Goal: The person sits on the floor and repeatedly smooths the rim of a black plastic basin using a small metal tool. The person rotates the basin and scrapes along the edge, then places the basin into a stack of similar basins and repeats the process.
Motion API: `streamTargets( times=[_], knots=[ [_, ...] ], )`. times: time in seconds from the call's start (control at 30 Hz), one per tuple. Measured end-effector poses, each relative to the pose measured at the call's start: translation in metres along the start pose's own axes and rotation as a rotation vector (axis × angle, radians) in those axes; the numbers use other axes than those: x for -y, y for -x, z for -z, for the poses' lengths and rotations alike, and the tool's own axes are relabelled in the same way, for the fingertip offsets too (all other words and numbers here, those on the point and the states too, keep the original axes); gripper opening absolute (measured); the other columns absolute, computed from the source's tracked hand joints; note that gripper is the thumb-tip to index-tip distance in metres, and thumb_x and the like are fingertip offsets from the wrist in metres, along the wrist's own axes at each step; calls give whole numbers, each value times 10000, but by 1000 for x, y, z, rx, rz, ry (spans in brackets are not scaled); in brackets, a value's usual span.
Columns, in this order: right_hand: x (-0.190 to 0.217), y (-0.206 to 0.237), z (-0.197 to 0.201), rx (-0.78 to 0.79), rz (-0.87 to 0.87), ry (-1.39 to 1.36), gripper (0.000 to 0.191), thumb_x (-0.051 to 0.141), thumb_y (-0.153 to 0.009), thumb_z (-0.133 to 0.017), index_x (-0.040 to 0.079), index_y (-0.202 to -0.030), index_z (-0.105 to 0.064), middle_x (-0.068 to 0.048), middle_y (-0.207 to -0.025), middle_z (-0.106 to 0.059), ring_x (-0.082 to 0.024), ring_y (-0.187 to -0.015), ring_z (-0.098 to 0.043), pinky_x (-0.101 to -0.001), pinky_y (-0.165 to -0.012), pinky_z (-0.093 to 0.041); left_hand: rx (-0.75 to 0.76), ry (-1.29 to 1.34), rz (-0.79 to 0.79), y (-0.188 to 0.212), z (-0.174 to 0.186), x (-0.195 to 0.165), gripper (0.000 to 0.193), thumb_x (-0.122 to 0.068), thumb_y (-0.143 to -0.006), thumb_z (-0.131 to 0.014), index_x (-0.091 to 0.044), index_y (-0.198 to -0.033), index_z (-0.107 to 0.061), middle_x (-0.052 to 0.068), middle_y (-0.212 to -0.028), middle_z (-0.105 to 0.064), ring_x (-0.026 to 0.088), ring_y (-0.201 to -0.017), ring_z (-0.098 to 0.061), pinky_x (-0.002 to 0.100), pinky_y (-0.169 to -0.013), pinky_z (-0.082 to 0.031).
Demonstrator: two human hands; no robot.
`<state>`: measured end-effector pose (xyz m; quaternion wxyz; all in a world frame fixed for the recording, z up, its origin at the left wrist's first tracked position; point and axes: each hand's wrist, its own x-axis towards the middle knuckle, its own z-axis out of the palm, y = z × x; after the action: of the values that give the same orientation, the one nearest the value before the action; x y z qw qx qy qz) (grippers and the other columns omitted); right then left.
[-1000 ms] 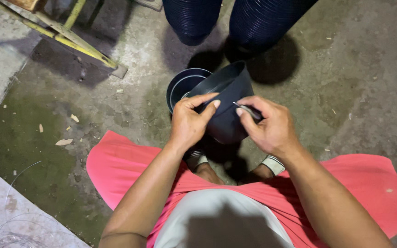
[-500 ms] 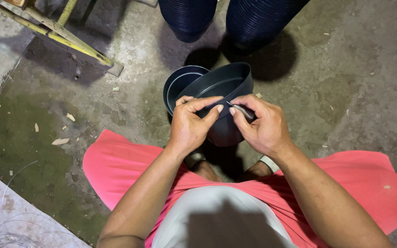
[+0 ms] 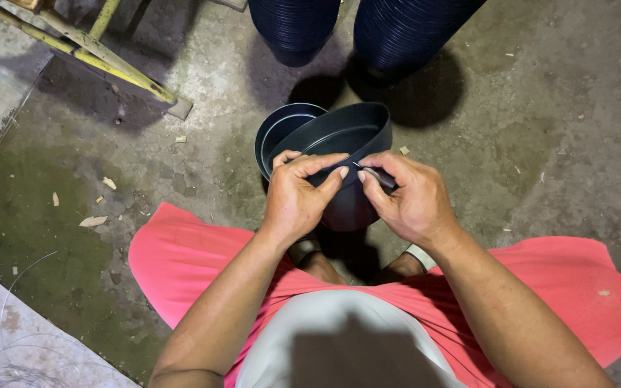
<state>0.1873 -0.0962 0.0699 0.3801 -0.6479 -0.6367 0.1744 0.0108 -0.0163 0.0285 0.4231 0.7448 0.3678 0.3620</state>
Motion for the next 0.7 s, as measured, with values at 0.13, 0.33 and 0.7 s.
streamTargets(
  times=[0.13,0.33,0.7],
  knots=[
    [-2,2,-2,2,7,28,172,105,-919,-733,41,-1076,-703,-149,-930,-734,-287,-809,-739,-361,-700,-566,18,-69,2,0,-1,-3,206,-205,-890,-787,-121,-1076,-811,42,-791,-754,133,-779,-687,346,-1044,-369],
    [-10,10,-13,0,-32,139,197,148,-889,-748,50,-1042,-673,-154,-856,-720,-327,-729,-714,-411,-645,-550,60,-139,-107,2,-4,-4,188,-157,-892,-773,-87,-1062,-809,54,-769,-723,174,-746,-669,356,-985,-409],
    [-29,-4,-3,196,-113,30,160,185,-911,-725,74,-1020,-690,-108,-739,-687,-254,-609,-664,-373,-590,-512,150,-222,-284,-12,8,8,191,-154,-856,-813,-111,-1042,-814,24,-851,-769,159,-800,-689,420,-1040,-387]
  ],
)
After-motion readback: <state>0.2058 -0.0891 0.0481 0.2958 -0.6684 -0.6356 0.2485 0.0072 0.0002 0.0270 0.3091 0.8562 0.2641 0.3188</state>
